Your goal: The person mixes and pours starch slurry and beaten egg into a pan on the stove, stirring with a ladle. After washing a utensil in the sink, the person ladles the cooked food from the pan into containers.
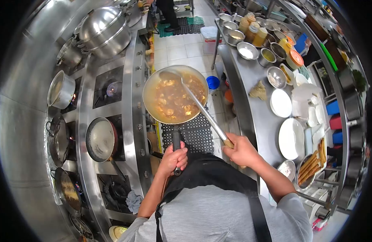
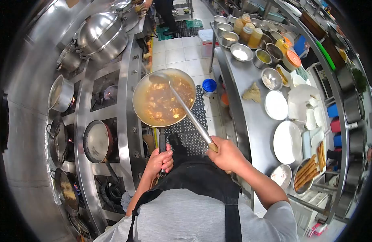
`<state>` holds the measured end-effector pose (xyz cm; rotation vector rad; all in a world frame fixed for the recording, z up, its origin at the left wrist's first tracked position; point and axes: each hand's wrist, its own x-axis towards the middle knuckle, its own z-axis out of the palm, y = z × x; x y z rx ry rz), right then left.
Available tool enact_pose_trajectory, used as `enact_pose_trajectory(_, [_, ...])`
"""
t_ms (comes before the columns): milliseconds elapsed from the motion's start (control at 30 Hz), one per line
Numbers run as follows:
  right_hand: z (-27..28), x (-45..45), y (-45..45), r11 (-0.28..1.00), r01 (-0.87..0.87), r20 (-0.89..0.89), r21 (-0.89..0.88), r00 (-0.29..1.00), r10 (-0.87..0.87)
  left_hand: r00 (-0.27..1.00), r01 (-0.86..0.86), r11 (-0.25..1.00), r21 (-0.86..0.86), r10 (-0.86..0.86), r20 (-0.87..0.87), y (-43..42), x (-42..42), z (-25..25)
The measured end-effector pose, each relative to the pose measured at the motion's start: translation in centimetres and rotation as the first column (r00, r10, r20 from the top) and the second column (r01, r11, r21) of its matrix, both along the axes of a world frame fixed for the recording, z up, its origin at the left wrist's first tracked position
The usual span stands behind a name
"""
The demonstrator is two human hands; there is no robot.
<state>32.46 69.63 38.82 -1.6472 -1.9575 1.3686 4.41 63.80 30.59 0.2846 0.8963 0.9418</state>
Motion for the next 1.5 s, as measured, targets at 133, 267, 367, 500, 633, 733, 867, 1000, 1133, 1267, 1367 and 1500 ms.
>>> enact_pose_trajectory(133, [1.5, 4.6, -4.1, 0.997, -0.015, 0.047, -0.069, 0.999, 0.018, 0.995, 0.095, 0.995, -0.013, -0.095, -0.033, -1.5, 2.6, -0.4])
enact_pose_trajectory(267, [2.2, 8.3, -8.5, 0.999, 0.0, 0.058, -0.04, 0.998, 0.002, 0.978, 0.192, 0.981, 0.004, -0.191, -0.084, -2.8, 3.0, -0.7])
enact_pose_trajectory(367, [3.5, 9.3, -10.5, 0.996, 0.089, 0.062, -0.022, 0.994, -0.087, 0.958, 0.267, 0.963, 0.036, -0.261, -0.116, -3.2, 2.3, 0.0])
enact_pose_trajectory(500, [2.8, 8.3, -10.0, 0.961, 0.202, 0.065, 0.187, 0.974, -0.218, 0.936, 0.332, 0.942, 0.058, -0.32, -0.149, -3.5, 1.4, 1.3])
enact_pose_trajectory(633, [2.2, 7.6, -8.5, 0.961, 0.276, -0.024, -0.002, 0.961, -0.276, 0.922, 0.367, 0.927, 0.079, -0.351, -0.164, -3.4, 0.7, 1.9])
enact_pose_trajectory(733, [3.4, 7.2, -8.7, 0.926, 0.259, -0.063, -0.275, 0.956, -0.286, 0.925, 0.366, 0.927, 0.08, -0.354, -0.138, -3.2, 0.2, 1.5])
enact_pose_trajectory(867, [3.5, 6.7, -10.4, 0.84, 0.204, -0.205, -0.503, 0.916, -0.345, 0.934, 0.351, 0.935, 0.05, -0.345, -0.095, -3.4, -0.6, 1.0])
enact_pose_trajectory(1000, [3.6, 5.4, -12.0, 0.755, 0.163, -0.255, -0.635, 0.878, -0.404, 0.943, 0.328, 0.945, 0.014, -0.326, -0.071, -4.2, -1.8, 0.3])
enact_pose_trajectory(1133, [3.4, 3.9, -13.3, 0.719, 0.136, -0.261, -0.681, 0.873, -0.413, 0.951, 0.298, 0.954, -0.018, -0.298, -0.077, -5.0, -3.2, -0.4])
enact_pose_trajectory(1267, [4.3, 2.4, -14.2, 0.685, 0.14, -0.246, -0.715, 0.867, -0.434, 0.955, 0.282, 0.959, -0.018, -0.282, -0.091, -5.7, -4.5, -0.8])
enact_pose_trajectory(1367, [5.0, 1.9, -14.3, 0.641, 0.093, -0.311, -0.762, 0.815, -0.489, 0.948, 0.284, 0.959, -0.019, -0.283, -0.148, -5.6, -5.3, -0.7])
enact_pose_trajectory(1500, [4.4, 2.4, -13.6, 0.458, -0.04, -0.385, -0.888, 0.609, -0.693, 0.938, 0.294, 0.956, 0.0, -0.289, -0.191, -5.6, -5.5, -1.0])
